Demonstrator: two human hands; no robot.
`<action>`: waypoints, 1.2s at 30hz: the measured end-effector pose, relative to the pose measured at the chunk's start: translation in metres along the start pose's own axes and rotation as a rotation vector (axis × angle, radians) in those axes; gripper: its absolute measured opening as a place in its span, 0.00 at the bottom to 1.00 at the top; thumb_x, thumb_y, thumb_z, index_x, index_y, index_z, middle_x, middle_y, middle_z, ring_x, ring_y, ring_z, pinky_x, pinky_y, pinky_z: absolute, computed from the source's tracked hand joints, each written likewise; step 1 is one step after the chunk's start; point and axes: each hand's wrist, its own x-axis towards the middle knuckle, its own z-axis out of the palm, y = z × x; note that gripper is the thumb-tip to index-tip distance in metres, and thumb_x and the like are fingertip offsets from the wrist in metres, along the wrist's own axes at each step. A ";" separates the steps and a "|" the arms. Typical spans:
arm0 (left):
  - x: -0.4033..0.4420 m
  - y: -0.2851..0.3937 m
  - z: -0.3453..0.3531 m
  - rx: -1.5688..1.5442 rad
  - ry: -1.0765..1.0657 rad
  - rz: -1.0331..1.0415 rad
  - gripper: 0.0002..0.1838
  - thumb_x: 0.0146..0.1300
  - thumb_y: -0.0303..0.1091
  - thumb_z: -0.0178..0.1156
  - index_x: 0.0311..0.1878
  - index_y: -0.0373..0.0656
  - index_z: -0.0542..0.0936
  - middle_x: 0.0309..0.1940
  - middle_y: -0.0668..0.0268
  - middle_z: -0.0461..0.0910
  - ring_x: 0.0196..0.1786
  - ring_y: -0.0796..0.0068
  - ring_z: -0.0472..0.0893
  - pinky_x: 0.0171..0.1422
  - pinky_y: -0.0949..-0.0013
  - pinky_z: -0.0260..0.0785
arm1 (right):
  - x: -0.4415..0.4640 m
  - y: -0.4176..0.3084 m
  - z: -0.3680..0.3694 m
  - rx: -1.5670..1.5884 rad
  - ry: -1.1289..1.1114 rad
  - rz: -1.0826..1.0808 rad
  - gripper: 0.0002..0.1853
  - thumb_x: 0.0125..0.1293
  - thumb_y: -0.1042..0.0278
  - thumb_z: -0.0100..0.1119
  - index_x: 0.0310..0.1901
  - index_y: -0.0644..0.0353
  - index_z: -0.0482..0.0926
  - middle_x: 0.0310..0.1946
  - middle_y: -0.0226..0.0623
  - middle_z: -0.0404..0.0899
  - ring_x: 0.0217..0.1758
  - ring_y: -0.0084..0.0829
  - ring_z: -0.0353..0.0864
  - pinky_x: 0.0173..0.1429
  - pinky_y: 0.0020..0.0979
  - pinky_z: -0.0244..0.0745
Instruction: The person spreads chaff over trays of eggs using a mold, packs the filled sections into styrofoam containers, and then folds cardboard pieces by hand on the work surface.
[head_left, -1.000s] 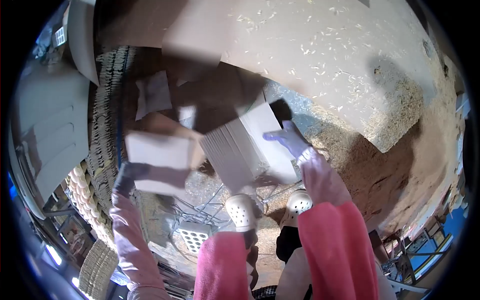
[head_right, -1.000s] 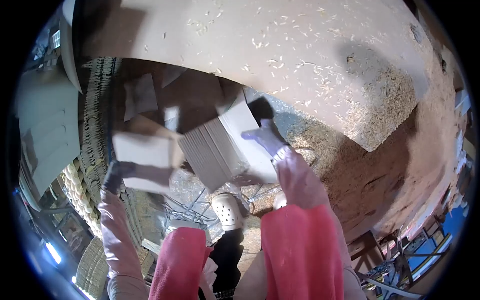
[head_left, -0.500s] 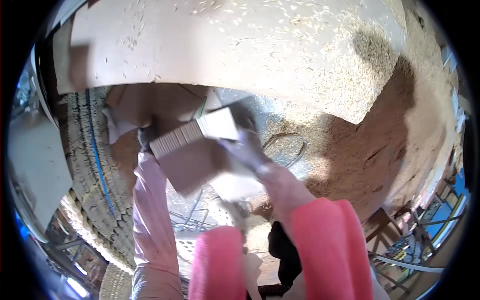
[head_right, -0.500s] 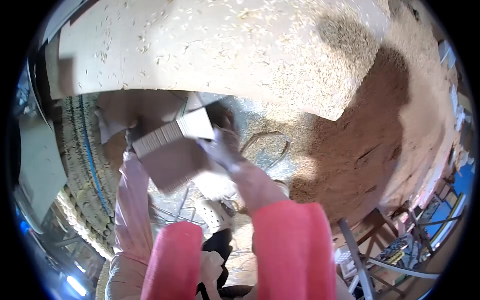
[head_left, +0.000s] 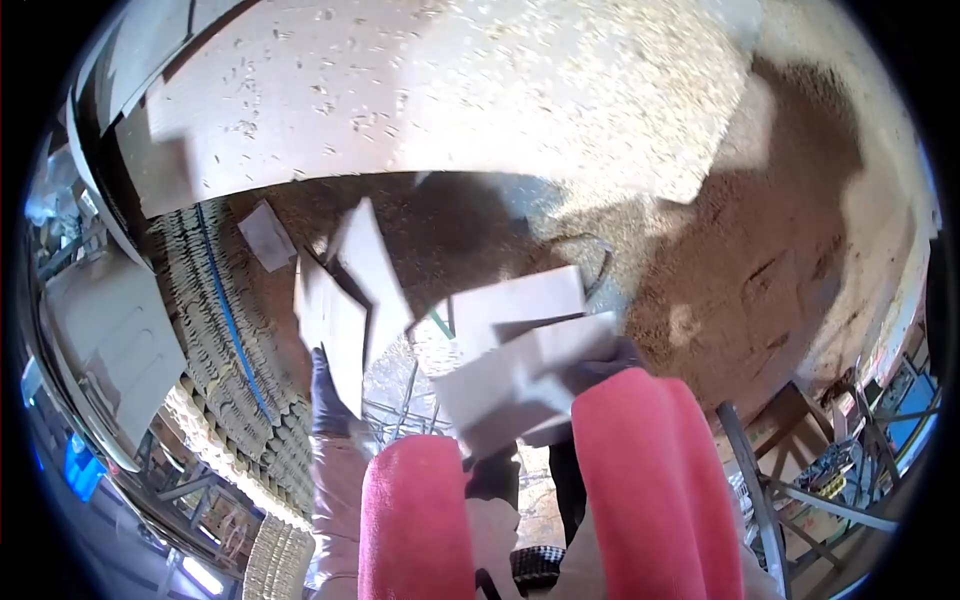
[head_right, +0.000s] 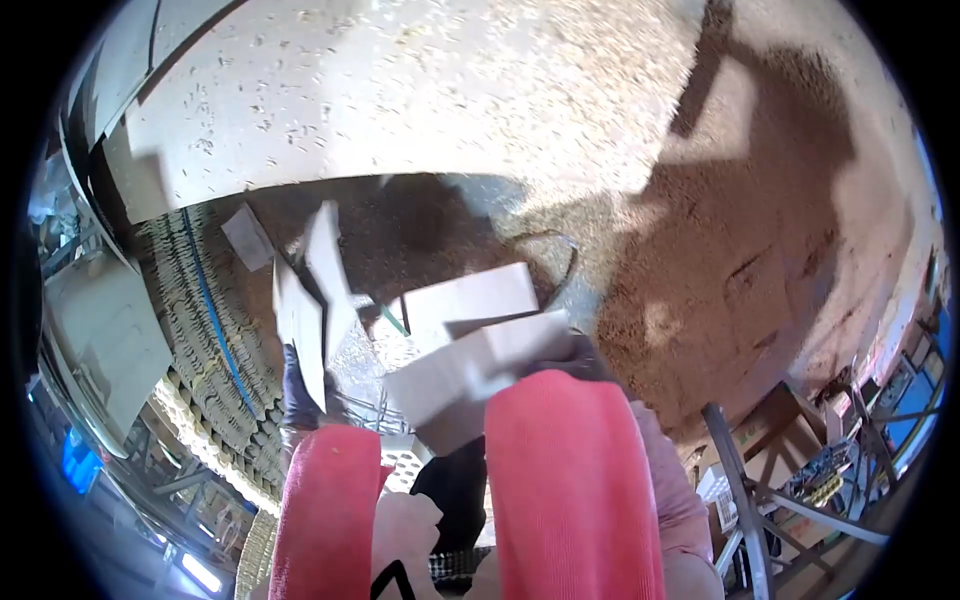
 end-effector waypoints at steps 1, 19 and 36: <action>-0.010 0.011 -0.013 0.084 0.018 0.027 0.36 0.67 0.66 0.50 0.59 0.40 0.73 0.43 0.60 0.81 0.42 0.65 0.82 0.48 0.60 0.76 | -0.022 0.010 -0.011 0.040 0.090 -0.006 0.14 0.57 0.70 0.69 0.45 0.65 0.83 0.40 0.40 0.85 0.43 0.30 0.83 0.51 0.34 0.77; -0.046 0.054 -0.094 0.960 0.104 -0.125 0.31 0.66 0.65 0.53 0.53 0.45 0.76 0.40 0.66 0.78 0.41 0.77 0.76 0.41 0.65 0.72 | -0.120 0.160 -0.441 0.953 0.896 -0.431 0.30 0.73 0.47 0.48 0.72 0.50 0.61 0.70 0.31 0.62 0.73 0.35 0.57 0.75 0.43 0.54; -0.045 -0.203 0.083 0.664 -0.716 -0.429 0.27 0.60 0.34 0.66 0.62 0.38 0.72 0.49 0.60 0.77 0.48 0.73 0.78 0.50 0.71 0.74 | -0.080 0.053 -0.053 0.408 0.630 -0.391 0.28 0.63 0.65 0.67 0.62 0.69 0.71 0.55 0.37 0.77 0.59 0.30 0.72 0.64 0.34 0.67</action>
